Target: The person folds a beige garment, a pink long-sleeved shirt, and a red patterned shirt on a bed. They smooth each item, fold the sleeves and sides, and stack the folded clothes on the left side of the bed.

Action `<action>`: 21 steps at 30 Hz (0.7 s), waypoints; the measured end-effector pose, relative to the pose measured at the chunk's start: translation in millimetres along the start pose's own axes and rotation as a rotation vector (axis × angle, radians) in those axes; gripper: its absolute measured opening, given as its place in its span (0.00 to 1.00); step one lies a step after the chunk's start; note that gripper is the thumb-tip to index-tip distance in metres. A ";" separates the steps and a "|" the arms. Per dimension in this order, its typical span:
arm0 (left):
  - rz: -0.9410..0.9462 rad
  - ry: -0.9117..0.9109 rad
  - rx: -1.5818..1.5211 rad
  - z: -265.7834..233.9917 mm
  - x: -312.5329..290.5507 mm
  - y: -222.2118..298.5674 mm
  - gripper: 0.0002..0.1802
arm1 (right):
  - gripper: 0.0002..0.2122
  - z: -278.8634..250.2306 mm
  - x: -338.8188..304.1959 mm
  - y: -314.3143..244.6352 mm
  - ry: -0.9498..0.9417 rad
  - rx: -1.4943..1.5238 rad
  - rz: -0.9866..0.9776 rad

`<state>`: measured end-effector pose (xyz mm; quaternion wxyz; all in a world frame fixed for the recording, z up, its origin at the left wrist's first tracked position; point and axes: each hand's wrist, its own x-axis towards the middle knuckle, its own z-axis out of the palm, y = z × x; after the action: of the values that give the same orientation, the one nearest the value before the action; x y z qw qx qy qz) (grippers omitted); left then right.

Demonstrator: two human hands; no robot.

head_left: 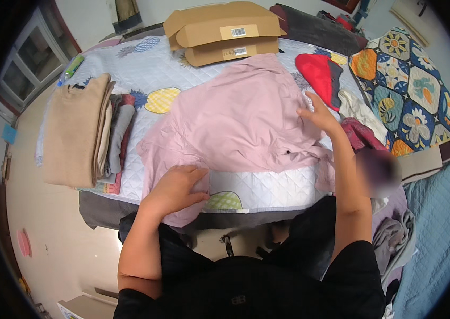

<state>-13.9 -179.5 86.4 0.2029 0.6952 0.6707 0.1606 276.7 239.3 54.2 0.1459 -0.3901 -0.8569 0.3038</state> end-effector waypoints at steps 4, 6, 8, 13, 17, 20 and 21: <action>-0.094 0.037 0.210 29.0 -6.6 10.7 0.39 | 0.56 -0.3 -87.0 7.3 -0.065 0.018 0.032; -0.110 0.056 0.274 37.4 2.9 12.4 0.36 | 0.60 5.4 -123.2 34.0 -0.102 0.018 0.080; -0.159 0.009 0.270 46.6 9.2 4.9 0.31 | 0.56 12.4 -153.1 41.3 -0.155 -0.418 0.153; -0.066 0.309 0.164 24.2 2.6 -22.3 0.13 | 0.20 15.7 -166.3 6.4 0.071 -0.501 0.188; -0.170 0.684 0.276 -11.6 -13.1 -22.3 0.06 | 0.17 19.7 -180.5 3.7 -0.270 0.243 0.272; -0.241 0.803 0.351 -20.8 -25.0 -26.0 0.04 | 0.14 25.1 -189.2 -39.9 -0.503 0.362 0.168; -0.250 0.821 0.381 -20.6 -25.6 -26.7 0.04 | 0.14 24.3 -191.2 -51.9 -0.589 0.370 0.151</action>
<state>-48.5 -203.2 92.2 -0.1924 0.5127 0.7917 0.2706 359.6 58.1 65.9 -0.0623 -0.3149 -0.7613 0.5634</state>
